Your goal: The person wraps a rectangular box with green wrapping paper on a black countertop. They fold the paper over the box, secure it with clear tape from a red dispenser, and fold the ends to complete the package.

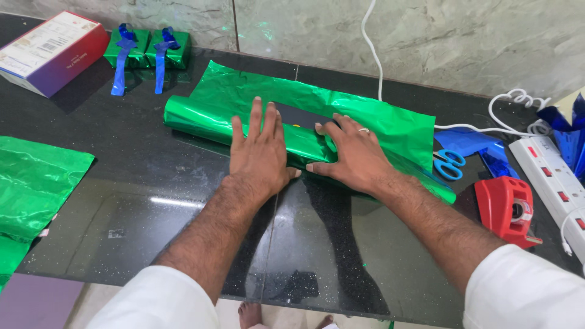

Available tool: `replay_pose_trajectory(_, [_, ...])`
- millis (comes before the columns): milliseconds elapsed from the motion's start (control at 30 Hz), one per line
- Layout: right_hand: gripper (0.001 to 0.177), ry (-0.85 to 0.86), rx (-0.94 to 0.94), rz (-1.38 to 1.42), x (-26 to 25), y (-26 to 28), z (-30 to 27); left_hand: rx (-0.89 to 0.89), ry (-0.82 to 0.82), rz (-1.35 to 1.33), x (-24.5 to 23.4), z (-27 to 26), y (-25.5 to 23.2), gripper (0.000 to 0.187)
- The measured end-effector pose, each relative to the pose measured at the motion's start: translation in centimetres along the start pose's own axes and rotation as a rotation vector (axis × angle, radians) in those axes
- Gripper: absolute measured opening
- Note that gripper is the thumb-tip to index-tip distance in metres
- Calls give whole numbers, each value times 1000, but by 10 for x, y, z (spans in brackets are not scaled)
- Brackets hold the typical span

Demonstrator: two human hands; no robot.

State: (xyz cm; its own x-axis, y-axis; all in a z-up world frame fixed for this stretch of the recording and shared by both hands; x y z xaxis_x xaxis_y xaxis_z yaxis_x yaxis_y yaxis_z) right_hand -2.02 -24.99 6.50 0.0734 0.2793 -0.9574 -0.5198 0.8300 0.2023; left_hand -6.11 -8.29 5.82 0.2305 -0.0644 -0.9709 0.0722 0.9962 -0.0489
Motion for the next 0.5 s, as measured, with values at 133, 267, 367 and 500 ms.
replay_pose_trajectory(133, [95, -12, 47, 43, -10, 0, 0, -14, -133, -145, -1, -23, -8, 96])
replay_pose_trajectory(267, [111, -82, 77, -11, -12, 12, -6, -161, -236, -296, 2, -51, -2, 80])
replay_pose_trajectory(367, [115, -103, 135, -42, -4, 25, -10, -383, -342, -504, 12, -62, 5, 73])
replay_pose_trajectory(500, [90, -209, 111, 159, 3, 31, -12, -507, -381, -740, 28, -64, 7, 68])
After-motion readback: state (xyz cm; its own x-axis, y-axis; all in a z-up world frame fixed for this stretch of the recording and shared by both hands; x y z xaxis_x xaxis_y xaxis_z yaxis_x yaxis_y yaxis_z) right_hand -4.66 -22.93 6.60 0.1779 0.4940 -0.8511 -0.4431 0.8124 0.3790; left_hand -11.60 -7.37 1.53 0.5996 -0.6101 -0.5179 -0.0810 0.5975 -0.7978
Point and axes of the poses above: each hand's wrist, its own z-axis towards the middle knuckle, its own x-axis out of the palm, y = z × x, the point moved 4 cm from there along z, towards the middle knuckle, and after that the axes turned 11 degrees about -y, right-handed, at the moved point
